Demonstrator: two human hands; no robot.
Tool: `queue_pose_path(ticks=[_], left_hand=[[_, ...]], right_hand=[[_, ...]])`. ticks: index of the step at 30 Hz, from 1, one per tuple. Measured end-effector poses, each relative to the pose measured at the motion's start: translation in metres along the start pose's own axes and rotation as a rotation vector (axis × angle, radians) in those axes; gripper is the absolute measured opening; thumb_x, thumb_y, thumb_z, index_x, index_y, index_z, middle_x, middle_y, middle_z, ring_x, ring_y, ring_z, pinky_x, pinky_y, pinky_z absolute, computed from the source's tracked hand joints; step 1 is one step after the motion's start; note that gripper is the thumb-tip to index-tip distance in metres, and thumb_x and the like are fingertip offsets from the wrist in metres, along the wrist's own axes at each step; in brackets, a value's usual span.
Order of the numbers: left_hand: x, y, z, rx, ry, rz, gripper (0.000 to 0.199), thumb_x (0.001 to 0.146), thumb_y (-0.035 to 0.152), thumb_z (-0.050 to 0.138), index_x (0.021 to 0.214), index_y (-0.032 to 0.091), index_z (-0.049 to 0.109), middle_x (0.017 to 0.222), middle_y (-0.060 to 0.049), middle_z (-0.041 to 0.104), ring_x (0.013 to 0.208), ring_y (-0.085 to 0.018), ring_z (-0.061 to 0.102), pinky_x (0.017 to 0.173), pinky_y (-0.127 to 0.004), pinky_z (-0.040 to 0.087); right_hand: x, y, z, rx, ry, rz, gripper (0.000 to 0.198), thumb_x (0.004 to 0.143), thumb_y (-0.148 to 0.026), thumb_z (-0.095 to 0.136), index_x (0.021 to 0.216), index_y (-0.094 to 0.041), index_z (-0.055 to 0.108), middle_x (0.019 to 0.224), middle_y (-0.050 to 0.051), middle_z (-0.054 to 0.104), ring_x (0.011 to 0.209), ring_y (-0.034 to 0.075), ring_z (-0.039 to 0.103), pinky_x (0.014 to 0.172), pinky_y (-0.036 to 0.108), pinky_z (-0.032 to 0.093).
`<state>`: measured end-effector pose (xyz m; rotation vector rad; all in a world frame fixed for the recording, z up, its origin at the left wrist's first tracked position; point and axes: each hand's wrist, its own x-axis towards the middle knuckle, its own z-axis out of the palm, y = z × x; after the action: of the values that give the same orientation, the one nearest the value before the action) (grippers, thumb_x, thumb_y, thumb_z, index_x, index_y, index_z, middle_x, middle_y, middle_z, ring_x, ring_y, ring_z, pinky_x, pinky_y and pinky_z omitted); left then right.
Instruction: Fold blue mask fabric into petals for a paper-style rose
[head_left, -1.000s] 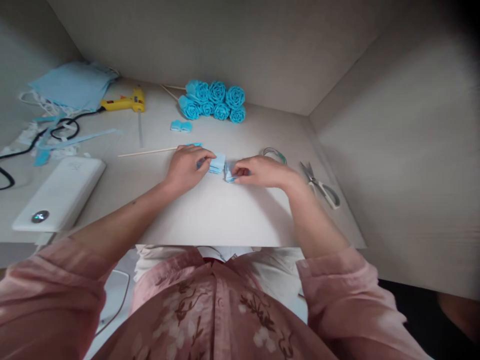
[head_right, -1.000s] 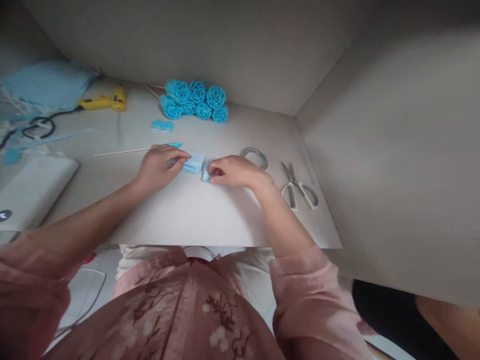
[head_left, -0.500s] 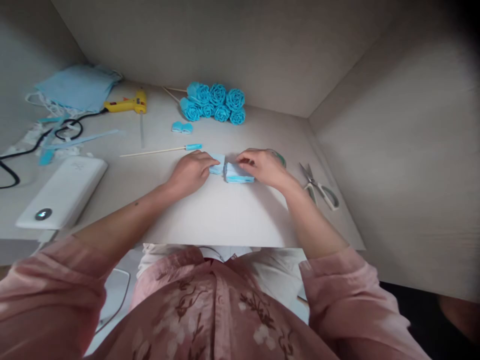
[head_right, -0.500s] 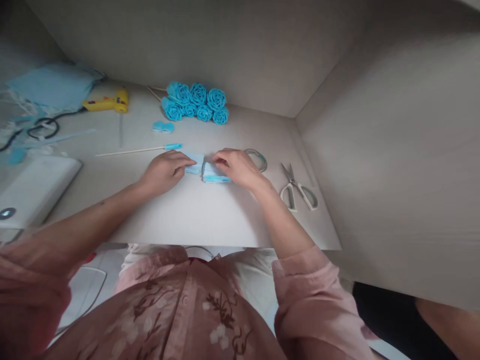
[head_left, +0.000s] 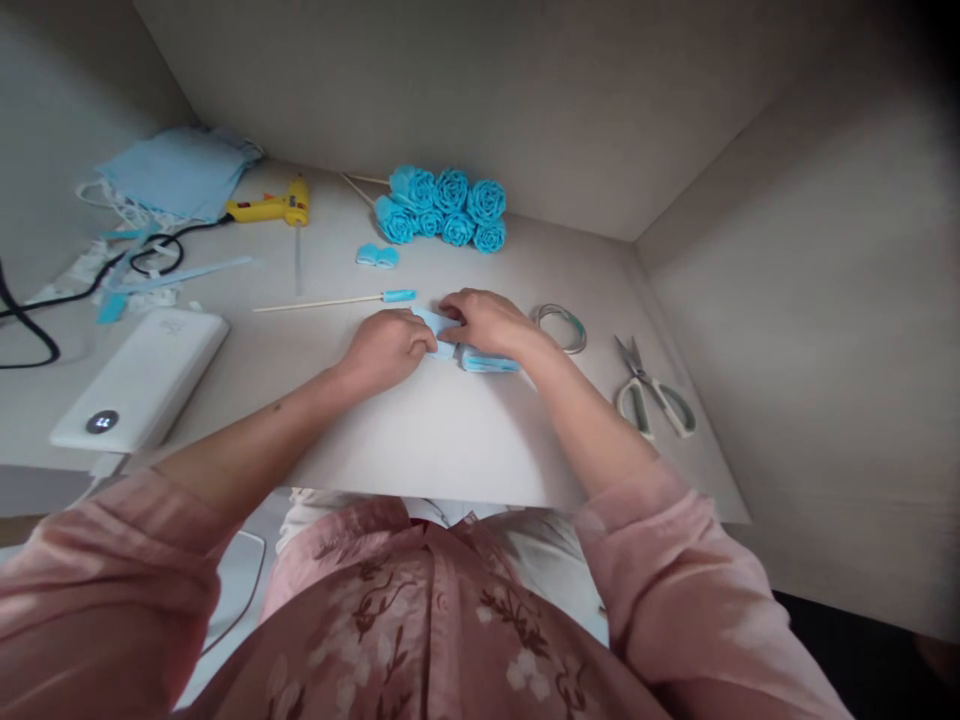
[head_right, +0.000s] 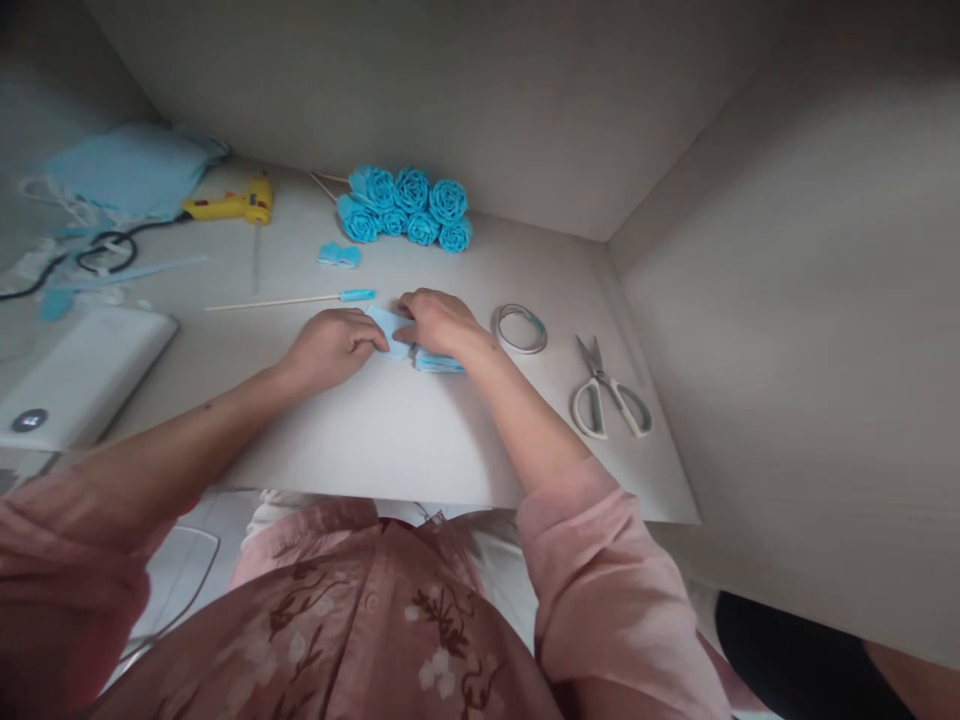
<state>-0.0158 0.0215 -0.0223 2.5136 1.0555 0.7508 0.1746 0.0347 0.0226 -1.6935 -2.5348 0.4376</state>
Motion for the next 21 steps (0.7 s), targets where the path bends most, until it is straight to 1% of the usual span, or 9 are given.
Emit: queue_pose_path(ticks=[2, 4, 7, 10, 12, 13, 17, 19, 21], left_hand=[[0.001, -0.001, -0.002, -0.104, 0.044, -0.109, 0.033, 0.076, 0.014, 0.043, 0.073, 0.020, 0.075, 0.080, -0.003, 0.076, 0.079, -0.019, 0.068, 0.080, -0.032, 0.052], [0.004, -0.004, -0.004, -0.194, 0.147, -0.203, 0.030, 0.077, 0.015, 0.044, 0.077, 0.020, 0.074, 0.084, -0.003, 0.075, 0.078, -0.016, 0.066, 0.077, -0.029, 0.052], [0.008, -0.011, -0.004, -0.293, 0.289, -0.292, 0.030, 0.080, 0.025, 0.055, 0.104, 0.018, 0.071, 0.102, -0.006, 0.072, 0.086, -0.015, 0.064, 0.083, -0.030, 0.052], [0.010, -0.016, -0.001, -0.404, 0.252, -0.348, 0.067, 0.073, 0.039, 0.070, 0.135, 0.017, 0.053, 0.121, -0.011, 0.066, 0.100, -0.019, 0.063, 0.089, -0.034, 0.052], [0.010, -0.013, -0.002, -0.444, 0.226, -0.328, 0.084, 0.068, 0.040, 0.076, 0.142, 0.018, 0.045, 0.132, -0.014, 0.061, 0.113, -0.024, 0.061, 0.094, -0.036, 0.051], [0.010, -0.011, -0.003, -0.451, 0.228, -0.303, 0.085, 0.068, 0.038, 0.076, 0.143, 0.018, 0.044, 0.136, -0.014, 0.059, 0.118, -0.025, 0.059, 0.096, -0.036, 0.050], [0.007, 0.004, -0.014, -0.367, 0.309, -0.232, 0.057, 0.079, 0.026, 0.061, 0.136, 0.019, 0.053, 0.138, -0.010, 0.059, 0.122, -0.023, 0.058, 0.103, -0.036, 0.046], [0.006, 0.008, -0.017, -0.243, 0.310, -0.218, 0.053, 0.080, 0.021, 0.058, 0.133, 0.019, 0.057, 0.136, -0.008, 0.062, 0.121, -0.023, 0.059, 0.106, -0.036, 0.044], [0.006, 0.010, -0.017, -0.137, 0.262, -0.216, 0.055, 0.079, 0.019, 0.057, 0.134, 0.020, 0.058, 0.131, -0.007, 0.065, 0.117, -0.024, 0.062, 0.104, -0.037, 0.045]], right_hand=[[0.009, 0.000, 0.000, -0.004, -0.045, 0.043, 0.038, 0.077, -0.032, 0.074, 0.112, -0.021, 0.068, 0.109, 0.010, 0.073, 0.091, 0.024, 0.065, 0.069, 0.031, 0.039], [0.015, 0.001, 0.000, -0.001, -0.077, 0.039, 0.035, 0.073, -0.031, 0.075, 0.107, -0.023, 0.070, 0.104, 0.009, 0.074, 0.084, 0.023, 0.064, 0.064, 0.030, 0.036], [0.015, 0.004, 0.001, 0.009, -0.120, -0.018, 0.018, 0.073, -0.030, 0.071, 0.089, -0.022, 0.070, 0.088, 0.006, 0.073, 0.071, 0.019, 0.060, 0.059, 0.030, 0.032], [0.006, 0.002, 0.003, 0.100, -0.036, -0.068, 0.010, 0.076, -0.030, 0.064, 0.081, -0.021, 0.065, 0.075, 0.001, 0.065, 0.065, 0.015, 0.053, 0.059, 0.028, 0.029], [-0.002, 0.000, 0.005, 0.221, 0.086, -0.069, 0.012, 0.077, -0.032, 0.060, 0.078, -0.020, 0.060, 0.070, -0.002, 0.059, 0.065, 0.014, 0.050, 0.060, 0.027, 0.029], [-0.005, -0.001, 0.006, 0.288, 0.147, -0.062, 0.014, 0.077, -0.034, 0.060, 0.077, -0.020, 0.058, 0.069, -0.002, 0.056, 0.065, 0.014, 0.048, 0.060, 0.027, 0.030], [-0.013, -0.001, 0.013, 0.488, 0.312, -0.057, 0.022, 0.077, -0.040, 0.062, 0.080, -0.019, 0.057, 0.075, -0.002, 0.058, 0.072, 0.014, 0.049, 0.066, 0.026, 0.036], [-0.013, 0.000, 0.018, 0.506, 0.346, -0.079, 0.026, 0.076, -0.041, 0.066, 0.087, -0.018, 0.060, 0.083, 0.000, 0.063, 0.077, 0.016, 0.053, 0.072, 0.027, 0.039], [-0.013, 0.002, 0.023, 0.467, 0.356, -0.092, 0.032, 0.076, -0.040, 0.070, 0.098, -0.018, 0.064, 0.092, 0.003, 0.068, 0.083, 0.018, 0.057, 0.079, 0.029, 0.042]])
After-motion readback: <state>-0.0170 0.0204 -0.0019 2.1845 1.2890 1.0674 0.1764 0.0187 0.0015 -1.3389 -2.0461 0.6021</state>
